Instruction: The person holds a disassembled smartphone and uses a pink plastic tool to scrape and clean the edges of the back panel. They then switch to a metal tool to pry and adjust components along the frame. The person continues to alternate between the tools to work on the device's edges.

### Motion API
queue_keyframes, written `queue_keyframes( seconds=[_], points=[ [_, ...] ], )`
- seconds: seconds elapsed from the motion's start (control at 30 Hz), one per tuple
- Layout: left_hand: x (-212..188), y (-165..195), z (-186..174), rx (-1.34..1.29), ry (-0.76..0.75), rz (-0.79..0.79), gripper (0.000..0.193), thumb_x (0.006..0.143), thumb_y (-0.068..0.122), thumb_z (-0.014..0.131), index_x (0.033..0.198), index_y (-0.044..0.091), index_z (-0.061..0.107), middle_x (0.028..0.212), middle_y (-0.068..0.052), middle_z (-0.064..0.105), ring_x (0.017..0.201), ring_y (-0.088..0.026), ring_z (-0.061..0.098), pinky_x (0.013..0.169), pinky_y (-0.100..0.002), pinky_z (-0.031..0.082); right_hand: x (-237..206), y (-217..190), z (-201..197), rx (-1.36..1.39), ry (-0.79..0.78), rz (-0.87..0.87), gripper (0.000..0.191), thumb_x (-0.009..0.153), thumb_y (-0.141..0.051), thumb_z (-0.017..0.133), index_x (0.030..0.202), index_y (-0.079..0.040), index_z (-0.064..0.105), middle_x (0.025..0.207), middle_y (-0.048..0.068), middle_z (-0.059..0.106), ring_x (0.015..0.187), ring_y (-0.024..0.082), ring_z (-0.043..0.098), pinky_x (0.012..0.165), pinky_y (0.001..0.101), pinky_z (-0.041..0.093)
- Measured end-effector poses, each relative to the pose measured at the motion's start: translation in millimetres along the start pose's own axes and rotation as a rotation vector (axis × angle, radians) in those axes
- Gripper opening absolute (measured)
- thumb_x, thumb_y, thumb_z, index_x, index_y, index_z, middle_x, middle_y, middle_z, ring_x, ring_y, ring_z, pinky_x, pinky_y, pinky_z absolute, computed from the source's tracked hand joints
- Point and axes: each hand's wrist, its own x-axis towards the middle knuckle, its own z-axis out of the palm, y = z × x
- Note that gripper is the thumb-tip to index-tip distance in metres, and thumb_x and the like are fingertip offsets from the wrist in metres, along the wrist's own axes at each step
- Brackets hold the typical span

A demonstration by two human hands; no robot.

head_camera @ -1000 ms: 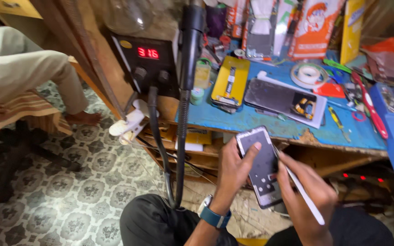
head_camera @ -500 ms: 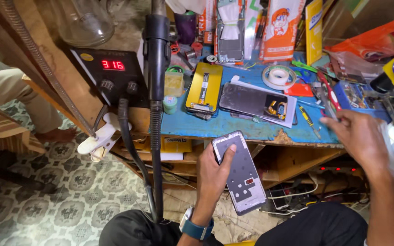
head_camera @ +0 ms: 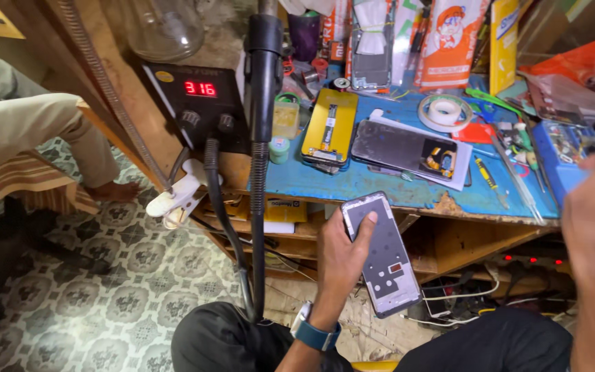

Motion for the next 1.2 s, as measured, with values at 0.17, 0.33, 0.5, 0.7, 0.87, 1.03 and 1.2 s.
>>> queue_keyframes(
  seconds=[0.17, 0.33, 0.5, 0.7, 0.87, 1.03, 1.2],
  points=[
    [-5.6, -0.9, 5.0, 0.055, 0.092, 0.140, 0.028, 0.095, 0.025, 0.069, 0.103, -0.002, 0.070, 0.085, -0.012, 0.076, 0.073, -0.018, 0.073, 0.068, -0.034, 0.056, -89.2, -86.3, -31.2, 0.023, -0.113, -0.347, 0.042, 0.101, 0.009, 0.060, 0.139, -0.008, 0.066, 0.088, 0.014, 0.059, 0.076, 0.029, 0.060, 0.066, 0.0397, 0.049],
    [-6.7, -11.9, 10.2, -0.039, 0.097, 0.104, 0.032, 0.096, 0.028, 0.068, 0.102, -0.003, 0.069, 0.085, -0.013, 0.076, 0.075, -0.018, 0.073, 0.069, -0.035, 0.057, -151.9, -117.7, -16.3, -0.166, -0.415, -0.137, 0.066, 0.082, 0.008, 0.062, 0.141, -0.023, 0.065, 0.088, 0.008, 0.063, 0.058, 0.025, 0.063, 0.058, 0.0412, 0.054],
    [-3.6, -21.3, 11.7, -0.108, 0.091, 0.201, 0.033, 0.098, 0.029, 0.067, 0.108, -0.003, 0.069, 0.092, -0.011, 0.076, 0.082, -0.016, 0.071, 0.075, -0.033, 0.057, -157.7, -107.9, -25.4, -0.291, -0.480, -0.081, 0.080, 0.076, 0.003, 0.061, 0.147, -0.032, 0.057, 0.095, 0.002, 0.061, 0.063, 0.020, 0.065, 0.059, 0.0361, 0.055],
    [-6.7, -21.7, 15.3, -0.170, 0.102, 0.176, 0.033, 0.099, 0.028, 0.067, 0.109, -0.003, 0.069, 0.095, -0.012, 0.077, 0.085, -0.016, 0.071, 0.077, -0.032, 0.057, -157.4, -101.2, -20.0, -0.246, -0.471, -0.152, 0.082, 0.078, 0.007, 0.061, 0.151, -0.030, 0.052, 0.100, 0.004, 0.064, 0.057, 0.024, 0.065, 0.051, 0.0403, 0.053],
    [-5.4, -22.4, 13.3, -0.183, 0.097, 0.149, 0.033, 0.098, 0.028, 0.067, 0.109, -0.003, 0.069, 0.093, -0.011, 0.077, 0.083, -0.015, 0.071, 0.076, -0.031, 0.057, -157.5, -107.8, -22.1, -0.322, -0.612, -0.043, 0.086, 0.076, 0.002, 0.061, 0.154, -0.034, 0.049, 0.101, 0.002, 0.063, 0.057, 0.025, 0.065, 0.055, 0.0394, 0.055],
    [-5.6, -21.0, 12.9, -0.253, 0.074, 0.203, 0.032, 0.098, 0.028, 0.067, 0.109, -0.002, 0.070, 0.096, -0.010, 0.077, 0.088, -0.014, 0.070, 0.081, -0.030, 0.057, -148.6, -85.9, -19.0, -0.203, -0.419, -0.527, 0.076, 0.073, 0.004, 0.054, 0.149, -0.001, 0.049, 0.135, 0.009, 0.069, 0.082, 0.026, 0.071, 0.061, 0.0314, 0.054],
    [-0.9, -23.8, 9.8, -0.191, 0.127, 0.237, 0.031, 0.099, 0.028, 0.069, 0.103, -0.003, 0.069, 0.090, -0.006, 0.073, 0.082, -0.012, 0.065, 0.075, -0.031, 0.054, -135.5, -27.6, -29.3, 0.486, -0.693, 0.931, 0.056, 0.102, -0.022, 0.033, 0.134, 0.020, 0.050, 0.096, 0.024, 0.069, 0.073, 0.026, 0.068, 0.066, 0.0284, 0.053]
  ],
)
